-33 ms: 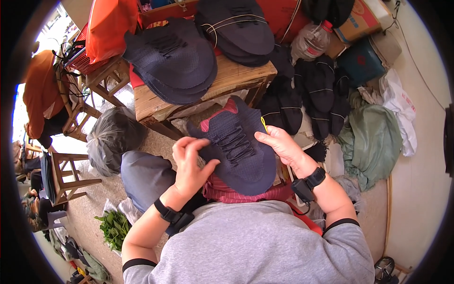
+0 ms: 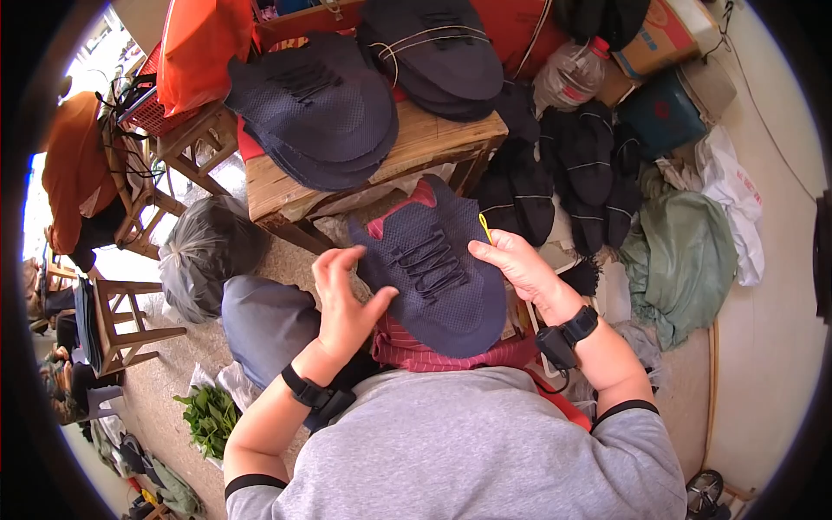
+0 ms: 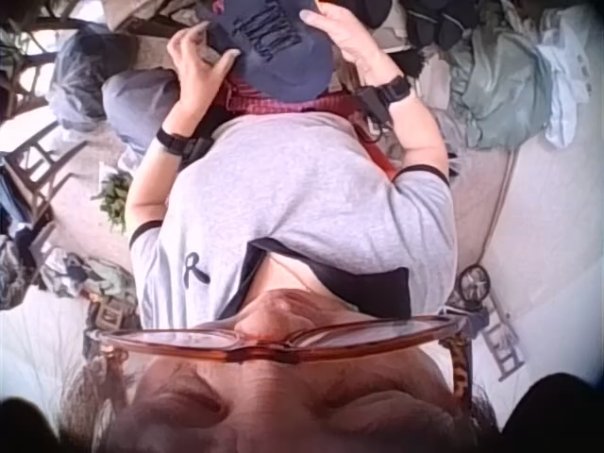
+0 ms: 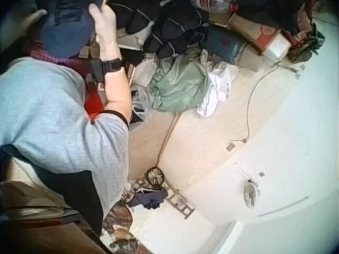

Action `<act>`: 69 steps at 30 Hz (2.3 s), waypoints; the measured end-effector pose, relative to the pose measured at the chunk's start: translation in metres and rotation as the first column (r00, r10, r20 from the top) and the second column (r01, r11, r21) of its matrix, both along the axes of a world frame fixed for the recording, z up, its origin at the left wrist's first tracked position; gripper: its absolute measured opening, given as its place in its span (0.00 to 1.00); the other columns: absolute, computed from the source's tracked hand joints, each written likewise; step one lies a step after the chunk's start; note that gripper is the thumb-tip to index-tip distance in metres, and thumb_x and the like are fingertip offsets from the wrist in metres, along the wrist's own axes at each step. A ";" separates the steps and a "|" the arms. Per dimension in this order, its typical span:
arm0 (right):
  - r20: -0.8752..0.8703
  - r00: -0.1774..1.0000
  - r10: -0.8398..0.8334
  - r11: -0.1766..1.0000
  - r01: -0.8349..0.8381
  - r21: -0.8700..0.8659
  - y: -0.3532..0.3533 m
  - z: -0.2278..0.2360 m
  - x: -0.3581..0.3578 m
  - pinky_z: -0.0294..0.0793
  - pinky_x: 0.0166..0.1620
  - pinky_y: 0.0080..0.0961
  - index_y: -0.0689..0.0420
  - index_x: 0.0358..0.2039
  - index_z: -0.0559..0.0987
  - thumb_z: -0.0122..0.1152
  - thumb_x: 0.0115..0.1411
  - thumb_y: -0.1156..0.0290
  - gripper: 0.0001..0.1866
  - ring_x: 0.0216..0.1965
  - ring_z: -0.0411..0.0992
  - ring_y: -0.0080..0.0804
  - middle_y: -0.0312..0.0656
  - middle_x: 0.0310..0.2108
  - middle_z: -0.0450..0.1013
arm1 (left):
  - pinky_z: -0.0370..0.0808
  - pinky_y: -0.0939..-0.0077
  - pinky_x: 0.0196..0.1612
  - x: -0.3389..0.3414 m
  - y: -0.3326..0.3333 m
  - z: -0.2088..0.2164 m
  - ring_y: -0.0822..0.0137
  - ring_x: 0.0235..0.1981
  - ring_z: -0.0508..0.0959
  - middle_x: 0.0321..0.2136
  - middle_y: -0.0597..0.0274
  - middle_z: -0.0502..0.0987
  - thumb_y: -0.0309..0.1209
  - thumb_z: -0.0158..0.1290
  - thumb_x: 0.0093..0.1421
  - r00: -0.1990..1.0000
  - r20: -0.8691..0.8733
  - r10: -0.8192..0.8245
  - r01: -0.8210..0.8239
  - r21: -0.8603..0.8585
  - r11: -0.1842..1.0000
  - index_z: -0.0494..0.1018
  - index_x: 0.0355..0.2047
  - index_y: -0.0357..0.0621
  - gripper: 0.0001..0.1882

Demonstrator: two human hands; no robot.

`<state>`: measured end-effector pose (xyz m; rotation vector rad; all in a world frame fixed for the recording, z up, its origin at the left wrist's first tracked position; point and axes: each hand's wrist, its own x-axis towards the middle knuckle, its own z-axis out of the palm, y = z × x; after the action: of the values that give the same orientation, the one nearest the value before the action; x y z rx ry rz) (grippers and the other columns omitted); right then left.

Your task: Lacing a black shoe upper with a yellow stitching tool.

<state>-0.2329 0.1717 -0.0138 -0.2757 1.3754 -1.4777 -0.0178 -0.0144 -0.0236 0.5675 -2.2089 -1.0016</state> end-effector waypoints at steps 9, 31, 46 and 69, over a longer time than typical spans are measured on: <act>0.129 0.991 0.046 0.997 -0.053 0.055 0.015 0.009 -0.004 0.75 0.46 0.21 0.59 0.47 0.79 0.66 0.64 0.60 0.18 0.40 0.76 0.19 0.35 0.40 0.79 | 0.73 0.83 0.46 0.003 -0.018 -0.024 0.78 0.42 0.75 0.42 0.68 0.76 0.22 0.57 0.64 0.984 -0.151 -0.090 0.175 0.881 0.439 0.69 0.48 0.38 0.13; -0.219 0.970 0.105 0.933 -0.172 -0.315 -0.192 0.142 -0.061 0.78 0.48 0.33 0.65 0.49 0.75 0.54 0.69 0.63 0.17 0.43 0.80 0.35 0.47 0.44 0.79 | 0.72 0.83 0.35 0.105 -0.098 0.040 0.77 0.28 0.74 0.30 0.65 0.77 0.27 0.50 0.69 0.812 -0.354 0.464 -0.149 0.642 0.752 0.73 0.42 0.41 0.05; -0.987 0.128 0.094 0.991 -0.111 0.080 -0.117 0.057 -0.011 0.73 0.33 0.37 0.60 0.41 0.73 0.53 0.70 0.65 0.10 0.30 0.76 0.49 0.51 0.27 0.74 | 0.74 0.81 0.34 0.304 -0.078 -0.213 0.75 0.29 0.75 0.31 0.64 0.78 0.30 0.56 0.66 0.572 0.234 0.786 -0.662 0.698 0.273 0.74 0.39 0.42 0.06; -0.984 0.157 0.085 0.996 0.019 0.089 -0.075 0.003 0.003 0.65 0.48 0.20 0.61 0.39 0.73 0.45 0.72 0.73 0.08 0.39 0.66 0.23 0.36 0.36 0.69 | 0.64 0.57 0.65 0.281 -0.043 -0.308 0.44 0.61 0.65 0.55 0.42 0.65 0.33 0.74 0.42 0.089 0.911 0.402 -0.982 0.013 0.189 0.61 0.56 0.34 0.45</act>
<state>-0.2301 0.0967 -0.0104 -1.4665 2.4433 -1.1004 0.2634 -0.0569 -0.3314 2.7166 -1.3644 -0.8923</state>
